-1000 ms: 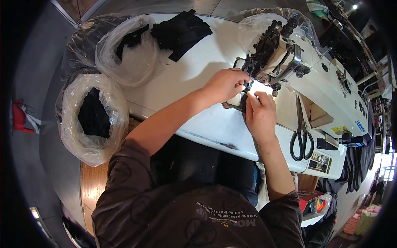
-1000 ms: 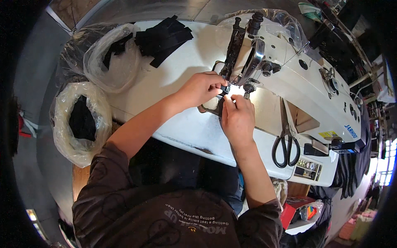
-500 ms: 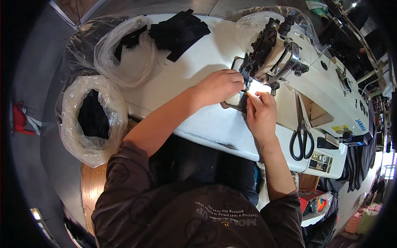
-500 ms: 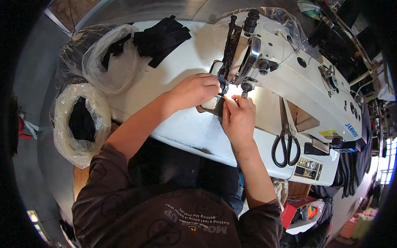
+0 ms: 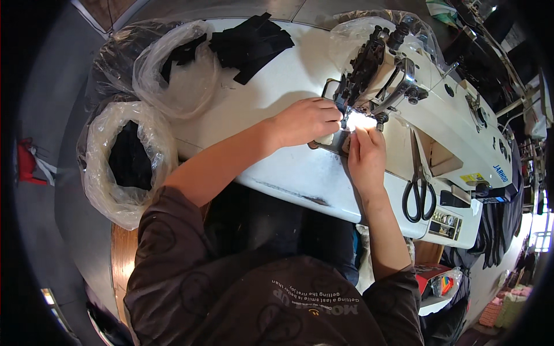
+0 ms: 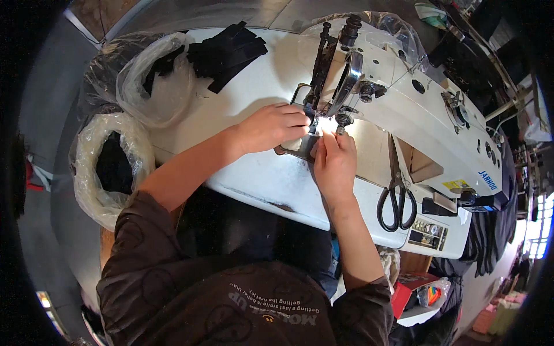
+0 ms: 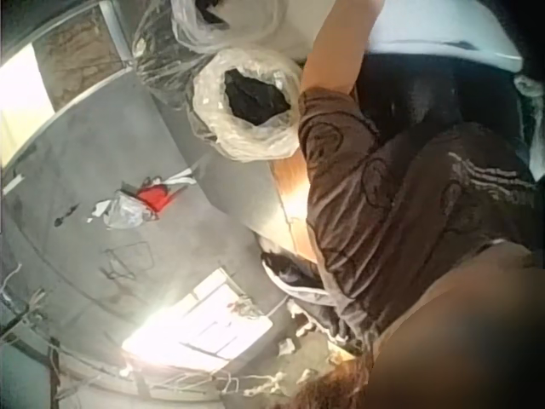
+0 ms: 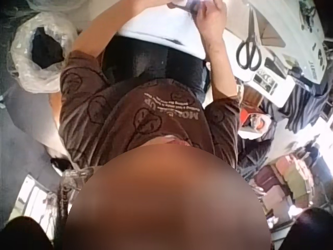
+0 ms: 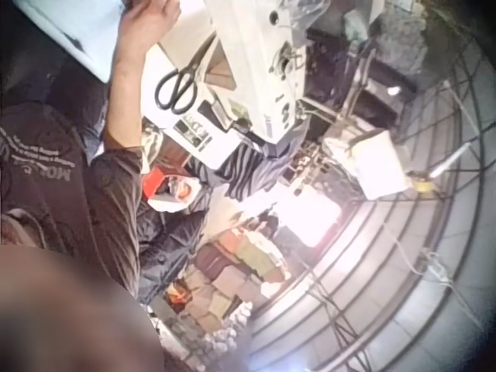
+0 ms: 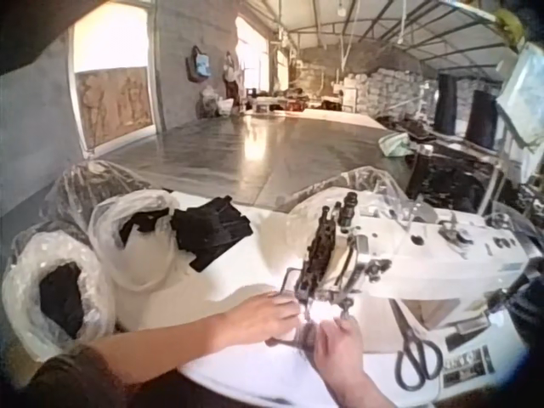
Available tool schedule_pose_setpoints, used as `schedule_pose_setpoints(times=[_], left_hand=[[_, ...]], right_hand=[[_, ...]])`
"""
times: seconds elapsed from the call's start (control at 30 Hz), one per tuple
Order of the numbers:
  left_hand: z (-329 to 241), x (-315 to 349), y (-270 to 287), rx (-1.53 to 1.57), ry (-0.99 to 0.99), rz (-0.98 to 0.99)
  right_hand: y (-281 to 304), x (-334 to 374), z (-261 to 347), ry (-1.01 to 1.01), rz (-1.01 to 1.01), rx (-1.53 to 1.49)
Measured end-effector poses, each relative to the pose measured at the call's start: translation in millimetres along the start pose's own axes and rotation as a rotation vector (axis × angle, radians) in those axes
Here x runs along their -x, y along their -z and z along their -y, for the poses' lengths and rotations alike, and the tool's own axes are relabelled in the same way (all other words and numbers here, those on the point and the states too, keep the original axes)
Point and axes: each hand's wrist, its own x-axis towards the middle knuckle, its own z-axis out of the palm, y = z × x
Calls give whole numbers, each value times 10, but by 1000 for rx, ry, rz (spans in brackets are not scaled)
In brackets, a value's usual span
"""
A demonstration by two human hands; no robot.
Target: Sewing small black fabric pieces using an industrial sewing machine.
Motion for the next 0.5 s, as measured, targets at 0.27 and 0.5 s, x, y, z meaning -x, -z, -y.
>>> schedule_pose_setpoints(times=[0.27, 0.5], left_hand=[[30, 84, -65, 95, 65, 13], [80, 49, -65, 155, 152, 124]], right_hand=[[-8, -2, 32, 77, -1, 73], [-26, -9, 45, 43, 33, 143]])
